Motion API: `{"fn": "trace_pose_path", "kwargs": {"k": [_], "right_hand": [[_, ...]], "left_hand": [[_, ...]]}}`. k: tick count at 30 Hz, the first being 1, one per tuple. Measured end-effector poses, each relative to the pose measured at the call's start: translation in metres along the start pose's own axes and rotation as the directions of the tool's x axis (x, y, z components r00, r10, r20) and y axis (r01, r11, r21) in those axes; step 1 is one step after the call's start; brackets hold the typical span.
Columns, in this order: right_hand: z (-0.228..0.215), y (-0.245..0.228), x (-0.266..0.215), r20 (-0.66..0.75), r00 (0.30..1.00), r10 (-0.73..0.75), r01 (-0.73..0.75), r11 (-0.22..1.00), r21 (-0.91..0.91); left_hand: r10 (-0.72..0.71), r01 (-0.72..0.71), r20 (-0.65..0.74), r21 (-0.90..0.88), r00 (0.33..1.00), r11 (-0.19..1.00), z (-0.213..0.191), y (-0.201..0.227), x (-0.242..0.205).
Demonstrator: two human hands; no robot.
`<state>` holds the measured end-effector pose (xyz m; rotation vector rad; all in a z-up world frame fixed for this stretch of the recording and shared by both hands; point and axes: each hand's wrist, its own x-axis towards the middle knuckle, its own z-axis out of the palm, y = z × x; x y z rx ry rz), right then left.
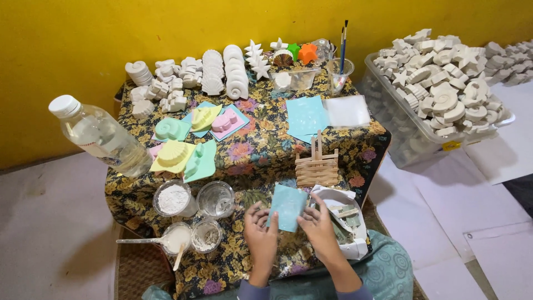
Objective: Cleaning excess material from molded toy components and placing them into individual plastic bags for packaging.
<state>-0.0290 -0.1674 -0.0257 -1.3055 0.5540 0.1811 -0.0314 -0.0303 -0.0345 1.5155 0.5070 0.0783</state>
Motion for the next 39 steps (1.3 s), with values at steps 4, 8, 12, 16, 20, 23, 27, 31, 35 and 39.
{"fn": "trace_pose_path", "kwargs": {"k": [4, 8, 12, 16, 20, 23, 27, 31, 35, 39], "right_hand": [[-0.045, -0.019, 0.001, -0.135, 0.991, -0.022, 0.019, 1.000, -0.022], [-0.107, 0.006, 0.027, -0.084, 0.884, -0.461, 0.435, 0.874, -0.218], [-0.153, 0.027, 0.038, 0.024, 0.722, -0.692, 0.645, 0.659, -0.388], [-0.154, 0.037, 0.031, -0.028, 0.696, -0.718, 0.645, 0.641, -0.416], [-0.154, 0.052, 0.036, -0.337, 0.807, -0.486, 0.359, 0.855, -0.373], [-0.154, 0.066, 0.049, -0.484, 0.773, -0.409, 0.347, 0.913, -0.216], [-0.146, 0.042, 0.061, -0.453, 0.754, -0.475, 0.390, 0.879, -0.274], [-0.109, -0.039, 0.073, -0.346, 0.768, -0.539, 0.445, 0.837, -0.318], [-0.072, -0.118, 0.099, -0.160, 0.756, -0.635, 0.586, 0.765, -0.266], [-0.044, -0.164, 0.148, -0.046, 0.877, -0.477, 0.469, 0.874, -0.125]], "left_hand": [[0.281, -0.296, 0.177, 0.068, 0.943, 0.953, 0.035, -0.021, 0.002], [0.732, -0.880, 0.517, 0.098, 0.445, 0.466, 0.055, -0.035, 0.007], [0.767, -0.950, 0.560, 0.177, 0.313, 0.259, 0.060, -0.044, 0.000], [0.767, -0.927, 0.521, 0.227, 0.376, 0.300, 0.053, -0.040, -0.013], [0.648, -0.829, 0.520, 0.395, 0.557, 0.396, 0.029, -0.071, -0.013], [0.477, -0.656, 0.483, 0.684, 0.735, 0.319, 0.000, -0.110, 0.008], [0.638, -0.246, 0.397, 0.917, 0.660, -0.315, -0.034, -0.135, 0.020], [0.680, -0.384, 0.438, 0.891, 0.587, -0.242, -0.048, -0.129, 0.013], [0.668, -0.359, 0.450, 0.890, 0.593, -0.281, -0.048, -0.143, 0.000], [0.715, -0.296, 0.371, 0.926, 0.592, -0.235, -0.047, -0.161, -0.012]]}}
